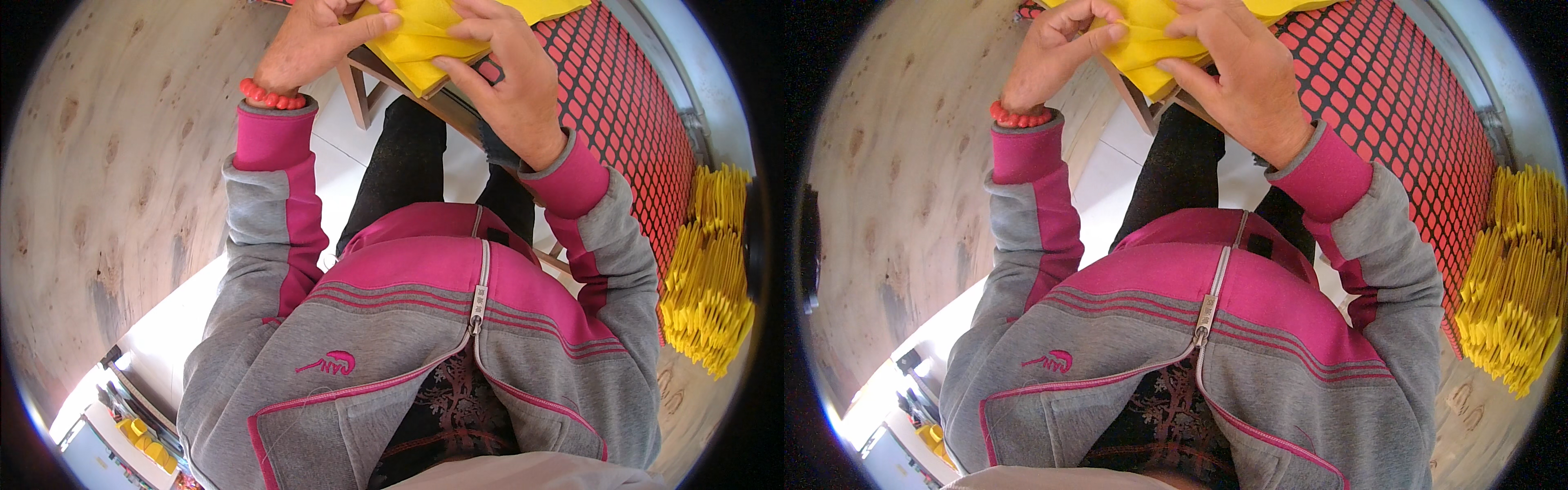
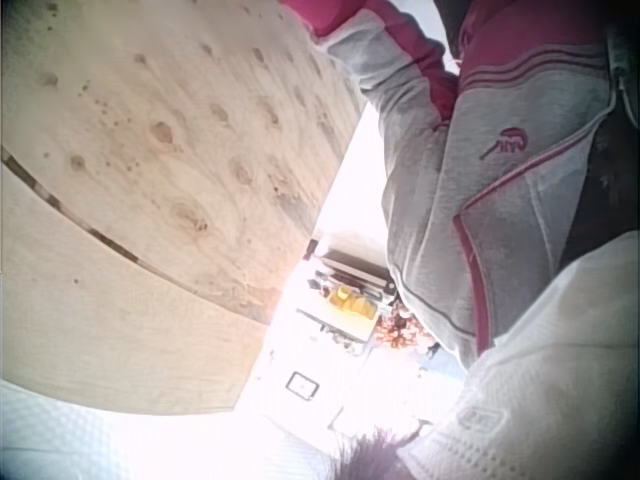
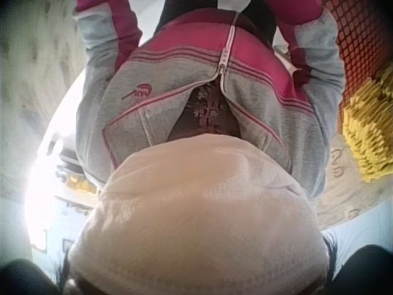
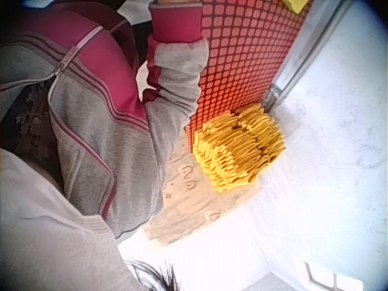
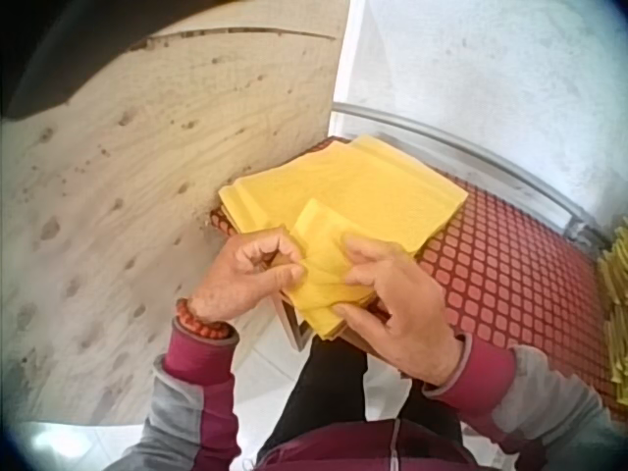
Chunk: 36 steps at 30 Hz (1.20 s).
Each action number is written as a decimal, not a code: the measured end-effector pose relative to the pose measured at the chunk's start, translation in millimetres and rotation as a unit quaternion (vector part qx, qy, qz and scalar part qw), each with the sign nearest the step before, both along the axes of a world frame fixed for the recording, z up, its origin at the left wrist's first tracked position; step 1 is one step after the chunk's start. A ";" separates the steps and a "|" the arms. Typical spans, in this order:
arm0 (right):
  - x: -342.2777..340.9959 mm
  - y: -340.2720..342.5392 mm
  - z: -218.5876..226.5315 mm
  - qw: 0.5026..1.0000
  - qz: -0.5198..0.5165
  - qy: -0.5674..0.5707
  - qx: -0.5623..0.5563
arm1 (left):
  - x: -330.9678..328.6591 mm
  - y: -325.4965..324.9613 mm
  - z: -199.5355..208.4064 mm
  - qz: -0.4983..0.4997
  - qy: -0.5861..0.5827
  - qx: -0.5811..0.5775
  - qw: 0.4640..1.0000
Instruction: The person folds yellow paper sheets by hand on a patterned table surface, aligning edges and pressing creases. Folded sheets are stacked into a growing pile on the right side of the table.
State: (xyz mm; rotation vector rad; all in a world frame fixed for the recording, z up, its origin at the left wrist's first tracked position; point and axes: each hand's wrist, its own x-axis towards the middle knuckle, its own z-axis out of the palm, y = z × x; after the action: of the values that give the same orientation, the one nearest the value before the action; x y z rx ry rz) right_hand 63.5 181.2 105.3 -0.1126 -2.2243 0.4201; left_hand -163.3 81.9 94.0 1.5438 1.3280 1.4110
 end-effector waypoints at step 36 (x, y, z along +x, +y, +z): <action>139.0 14.9 -164.1 0.892 -0.204 -0.397 0.076 | 2.9 10.7 -10.4 0.074 -0.061 0.022 0.995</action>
State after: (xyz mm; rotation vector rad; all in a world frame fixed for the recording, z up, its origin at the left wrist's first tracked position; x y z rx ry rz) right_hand 202.5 196.0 -58.8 -0.7724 -2.9151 -0.0675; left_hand -160.3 92.6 83.6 1.3859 1.3680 1.6109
